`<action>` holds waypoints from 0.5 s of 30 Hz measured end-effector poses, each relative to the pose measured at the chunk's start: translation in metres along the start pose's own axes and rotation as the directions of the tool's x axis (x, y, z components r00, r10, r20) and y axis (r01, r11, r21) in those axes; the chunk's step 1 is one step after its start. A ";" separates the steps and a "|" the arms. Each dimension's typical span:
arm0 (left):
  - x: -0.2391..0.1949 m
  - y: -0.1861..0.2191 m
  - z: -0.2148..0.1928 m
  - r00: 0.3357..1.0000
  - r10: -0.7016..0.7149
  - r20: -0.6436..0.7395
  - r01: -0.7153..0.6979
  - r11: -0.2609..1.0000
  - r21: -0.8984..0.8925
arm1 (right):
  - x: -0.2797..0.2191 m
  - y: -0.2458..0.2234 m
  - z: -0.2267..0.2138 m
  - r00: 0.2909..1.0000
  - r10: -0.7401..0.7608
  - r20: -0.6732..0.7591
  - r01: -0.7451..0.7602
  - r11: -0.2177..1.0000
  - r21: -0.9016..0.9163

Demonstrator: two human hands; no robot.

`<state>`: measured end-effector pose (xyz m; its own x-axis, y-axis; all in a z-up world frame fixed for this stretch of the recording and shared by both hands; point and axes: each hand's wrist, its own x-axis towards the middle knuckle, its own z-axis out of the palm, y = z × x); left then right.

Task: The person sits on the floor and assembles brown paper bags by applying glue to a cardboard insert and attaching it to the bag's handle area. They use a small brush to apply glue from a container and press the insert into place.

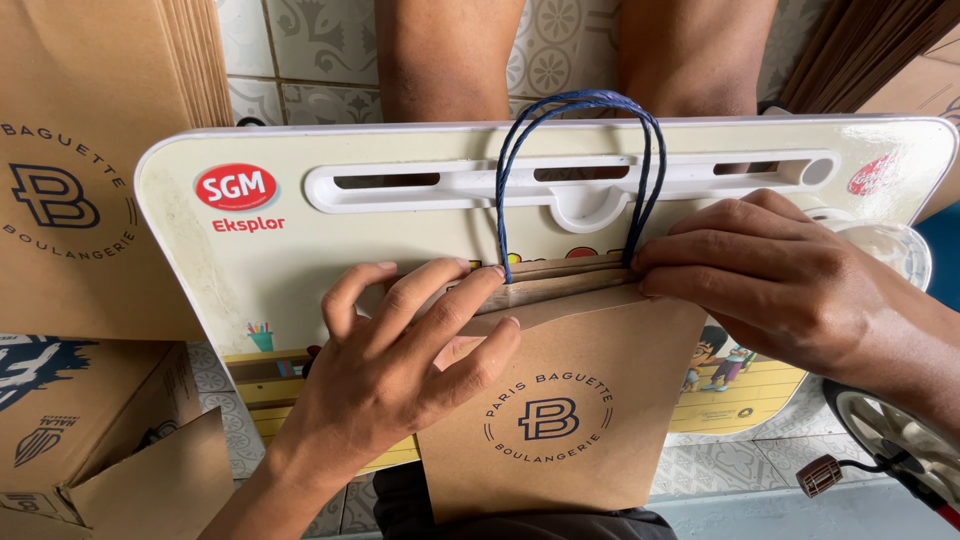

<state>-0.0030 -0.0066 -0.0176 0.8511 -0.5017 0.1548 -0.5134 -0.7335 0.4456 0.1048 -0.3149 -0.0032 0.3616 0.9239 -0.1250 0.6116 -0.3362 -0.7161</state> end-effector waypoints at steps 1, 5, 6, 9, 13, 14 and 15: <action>0.000 0.000 0.000 1.000 -0.001 0.000 0.001 1.000 0.000 | 0.001 0.000 0.000 1.000 -0.001 0.001 0.001 1.000 0.000; -0.001 -0.001 0.000 1.000 0.007 0.007 -0.007 1.000 -0.017 | 0.003 -0.001 0.000 1.000 0.008 -0.011 -0.007 1.000 0.013; 0.000 -0.001 0.000 1.000 0.006 0.011 -0.006 1.000 -0.023 | 0.003 -0.001 0.001 1.000 0.004 -0.017 -0.003 1.000 0.011; 0.001 -0.001 -0.001 1.000 0.004 0.017 -0.003 1.000 -0.016 | 0.006 -0.002 -0.001 1.000 0.011 -0.013 -0.011 1.000 0.002; -0.001 -0.001 0.000 1.000 0.005 0.029 -0.005 1.000 -0.009 | 0.004 -0.002 -0.001 0.999 0.038 0.011 -0.038 0.999 -0.007; -0.001 -0.002 0.000 0.999 0.005 0.033 -0.004 1.000 -0.018 | 0.004 -0.002 0.000 0.999 0.043 0.018 -0.042 0.999 -0.010; -0.002 -0.001 0.000 0.999 0.002 0.039 -0.001 1.000 -0.028 | 0.004 -0.002 0.000 0.999 0.047 0.026 -0.046 0.999 -0.011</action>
<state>-0.0036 -0.0045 -0.0181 0.8450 -0.5208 0.1217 -0.5111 -0.7195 0.4702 0.1048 -0.3106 -0.0024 0.3713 0.9117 -0.1760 0.6020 -0.3807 -0.7019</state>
